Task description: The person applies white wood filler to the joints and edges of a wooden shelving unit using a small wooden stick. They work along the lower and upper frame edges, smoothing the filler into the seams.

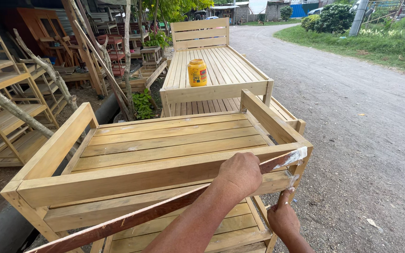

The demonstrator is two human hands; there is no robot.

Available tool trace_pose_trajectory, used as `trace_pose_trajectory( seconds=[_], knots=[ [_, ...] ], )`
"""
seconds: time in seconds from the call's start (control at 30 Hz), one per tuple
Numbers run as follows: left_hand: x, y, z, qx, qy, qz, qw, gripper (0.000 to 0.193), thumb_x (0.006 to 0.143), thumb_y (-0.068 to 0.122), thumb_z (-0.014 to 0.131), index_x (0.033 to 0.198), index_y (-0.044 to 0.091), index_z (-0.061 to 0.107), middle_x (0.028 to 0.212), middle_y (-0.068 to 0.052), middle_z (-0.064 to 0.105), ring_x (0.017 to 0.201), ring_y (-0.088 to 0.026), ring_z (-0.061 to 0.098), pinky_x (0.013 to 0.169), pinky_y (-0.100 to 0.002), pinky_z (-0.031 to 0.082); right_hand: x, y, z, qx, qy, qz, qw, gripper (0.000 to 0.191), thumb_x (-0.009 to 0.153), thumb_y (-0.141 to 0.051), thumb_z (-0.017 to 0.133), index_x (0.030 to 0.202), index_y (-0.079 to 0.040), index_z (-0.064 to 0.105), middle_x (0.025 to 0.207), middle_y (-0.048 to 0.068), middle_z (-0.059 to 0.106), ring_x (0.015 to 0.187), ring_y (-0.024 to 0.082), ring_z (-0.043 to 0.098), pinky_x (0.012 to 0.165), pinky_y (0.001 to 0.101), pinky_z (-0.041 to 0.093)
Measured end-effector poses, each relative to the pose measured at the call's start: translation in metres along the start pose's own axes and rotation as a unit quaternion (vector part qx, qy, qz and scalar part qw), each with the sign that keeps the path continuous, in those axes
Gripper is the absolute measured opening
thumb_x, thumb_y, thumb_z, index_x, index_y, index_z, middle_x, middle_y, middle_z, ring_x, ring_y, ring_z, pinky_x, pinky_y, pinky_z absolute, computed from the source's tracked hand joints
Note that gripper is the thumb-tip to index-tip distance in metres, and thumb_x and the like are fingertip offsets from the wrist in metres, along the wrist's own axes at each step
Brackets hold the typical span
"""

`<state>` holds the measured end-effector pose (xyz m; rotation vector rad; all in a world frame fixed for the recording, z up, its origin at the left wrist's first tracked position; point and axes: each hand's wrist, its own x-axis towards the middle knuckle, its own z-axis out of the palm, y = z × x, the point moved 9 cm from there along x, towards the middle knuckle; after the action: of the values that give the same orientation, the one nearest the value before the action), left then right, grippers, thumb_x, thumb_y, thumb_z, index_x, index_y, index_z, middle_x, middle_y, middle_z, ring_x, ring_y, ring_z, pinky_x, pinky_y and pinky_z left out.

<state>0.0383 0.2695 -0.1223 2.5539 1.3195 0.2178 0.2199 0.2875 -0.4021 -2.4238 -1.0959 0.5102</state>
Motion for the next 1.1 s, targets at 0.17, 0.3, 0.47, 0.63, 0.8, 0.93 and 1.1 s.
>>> trace_pose_trajectory(
  seconds=[0.17, 0.3, 0.47, 0.63, 0.8, 0.93, 1.1],
  knots=[
    [-0.002, 0.002, 0.000, 0.004, -0.009, -0.003, 1.000, 0.022, 0.099, 0.015, 0.060, 0.113, 0.005, 0.074, 0.100, -0.017, 0.075, 0.092, -0.025, 0.075, 0.084, -0.041, 0.062, 0.000, 0.005, -0.002, -0.036, 0.006, 0.002, 0.999, 0.094, 0.098, -0.027, 0.051, 0.167, -0.015, -0.012, 0.108, 0.016, 0.076, 0.098, 0.030, 0.075, 0.087, 0.0452, 0.059],
    [-0.004, 0.004, 0.000, -0.005, -0.015, -0.005, 1.000, 0.022, 0.099, 0.016, 0.059, 0.114, 0.007, 0.073, 0.101, -0.016, 0.074, 0.090, -0.023, 0.075, 0.083, -0.040, 0.062, 0.000, 0.009, -0.002, -0.069, 0.002, -0.004, 0.998, 0.082, 0.099, -0.027, 0.051, 0.167, -0.016, 0.006, 0.108, 0.013, 0.076, 0.100, 0.027, 0.074, 0.086, 0.0442, 0.060],
    [-0.006, 0.004, -0.002, -0.007, -0.021, -0.012, 1.000, 0.023, 0.099, 0.018, 0.060, 0.115, 0.006, 0.072, 0.101, -0.016, 0.074, 0.090, -0.022, 0.074, 0.082, -0.039, 0.063, 0.001, 0.016, 0.002, -0.098, -0.037, -0.008, 0.994, 0.069, 0.103, -0.028, 0.043, 0.166, -0.017, 0.016, 0.107, 0.010, 0.078, 0.098, 0.022, 0.077, 0.084, 0.0410, 0.063],
    [-0.007, 0.004, -0.003, -0.016, -0.019, -0.011, 1.000, 0.023, 0.100, 0.017, 0.059, 0.115, 0.006, 0.072, 0.099, -0.016, 0.074, 0.088, -0.022, 0.075, 0.081, -0.039, 0.064, -0.007, 0.011, -0.018, -0.043, 0.014, -0.004, 0.999, 0.084, 0.096, -0.029, 0.055, 0.166, -0.016, 0.010, 0.125, 0.009, 0.072, 0.110, 0.024, 0.073, 0.093, 0.0417, 0.060],
    [-0.006, 0.004, -0.004, -0.033, -0.011, -0.006, 0.999, 0.022, 0.099, 0.015, 0.059, 0.111, 0.007, 0.075, 0.098, -0.015, 0.075, 0.089, -0.023, 0.075, 0.085, -0.040, 0.061, -0.014, -0.006, -0.029, -0.036, 0.025, -0.010, 0.999, 0.101, 0.091, -0.029, 0.064, 0.165, -0.007, 0.000, 0.143, 0.016, 0.058, 0.121, 0.033, 0.065, 0.102, 0.0457, 0.054],
    [-0.003, 0.003, -0.004, -0.017, -0.007, 0.002, 1.000, 0.021, 0.099, 0.016, 0.059, 0.112, 0.007, 0.073, 0.099, -0.016, 0.074, 0.091, -0.024, 0.075, 0.086, -0.041, 0.062, -0.012, -0.013, -0.026, -0.019, 0.008, 0.008, 1.000, 0.100, 0.092, -0.028, 0.062, 0.165, -0.001, -0.001, 0.139, 0.018, 0.062, 0.119, 0.033, 0.068, 0.102, 0.0470, 0.054],
    [0.002, 0.000, -0.002, -0.027, -0.001, 0.003, 1.000, 0.022, 0.099, 0.014, 0.058, 0.110, 0.006, 0.074, 0.099, -0.016, 0.074, 0.092, -0.025, 0.075, 0.087, -0.042, 0.060, -0.003, -0.003, -0.024, -0.021, 0.002, 0.033, 0.999, 0.099, 0.092, -0.026, 0.059, 0.166, -0.001, -0.002, 0.136, 0.019, 0.065, 0.119, 0.034, 0.069, 0.101, 0.0489, 0.054]
  ],
)
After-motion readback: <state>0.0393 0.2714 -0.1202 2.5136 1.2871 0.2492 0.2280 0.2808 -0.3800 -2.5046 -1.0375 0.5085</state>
